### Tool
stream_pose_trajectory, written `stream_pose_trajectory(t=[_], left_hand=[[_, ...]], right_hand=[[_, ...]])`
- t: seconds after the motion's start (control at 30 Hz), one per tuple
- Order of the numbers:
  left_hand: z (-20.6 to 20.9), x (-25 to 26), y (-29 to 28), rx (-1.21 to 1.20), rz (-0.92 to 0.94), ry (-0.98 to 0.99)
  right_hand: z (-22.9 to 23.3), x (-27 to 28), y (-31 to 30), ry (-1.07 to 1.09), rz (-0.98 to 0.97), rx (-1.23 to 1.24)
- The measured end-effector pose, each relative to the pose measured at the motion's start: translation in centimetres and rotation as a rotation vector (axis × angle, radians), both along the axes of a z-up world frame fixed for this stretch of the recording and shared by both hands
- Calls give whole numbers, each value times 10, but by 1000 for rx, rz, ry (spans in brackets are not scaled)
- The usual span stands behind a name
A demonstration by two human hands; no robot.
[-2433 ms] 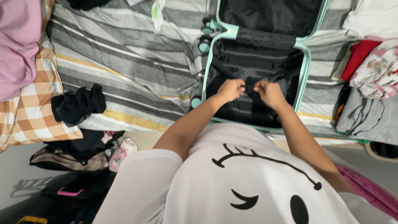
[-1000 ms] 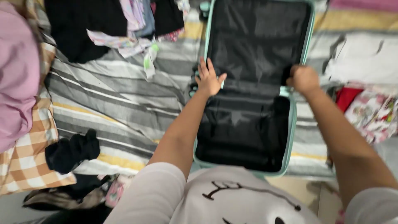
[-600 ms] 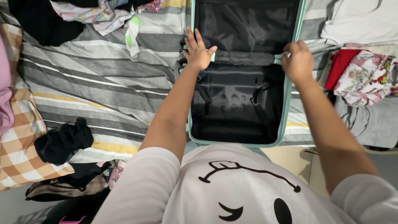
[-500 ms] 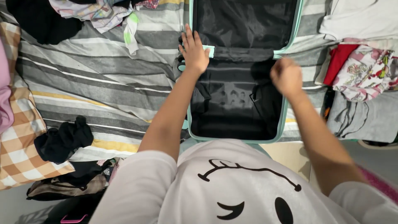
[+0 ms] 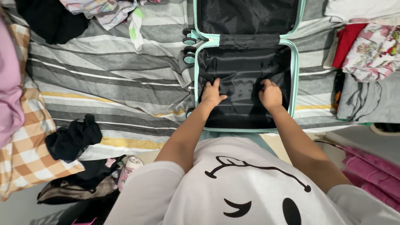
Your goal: The person unbuckles and opens a small suitcase on a bed, organizes toiletries into a clear bag, and then places the bag and another item into the suitcase before closing it.
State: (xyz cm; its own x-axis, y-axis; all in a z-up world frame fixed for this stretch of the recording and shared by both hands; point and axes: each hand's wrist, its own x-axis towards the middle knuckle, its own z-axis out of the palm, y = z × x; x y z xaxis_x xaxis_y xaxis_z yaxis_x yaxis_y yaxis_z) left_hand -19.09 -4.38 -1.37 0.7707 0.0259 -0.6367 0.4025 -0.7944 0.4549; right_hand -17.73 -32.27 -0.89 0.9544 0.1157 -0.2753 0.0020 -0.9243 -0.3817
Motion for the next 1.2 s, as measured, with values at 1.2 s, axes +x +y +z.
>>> stream_pose_trajectory(t=[1.2], left_hand=[[64, -17, -8, -620, -1, -291]], right_hand=[[138, 14, 28, 651, 126, 623]])
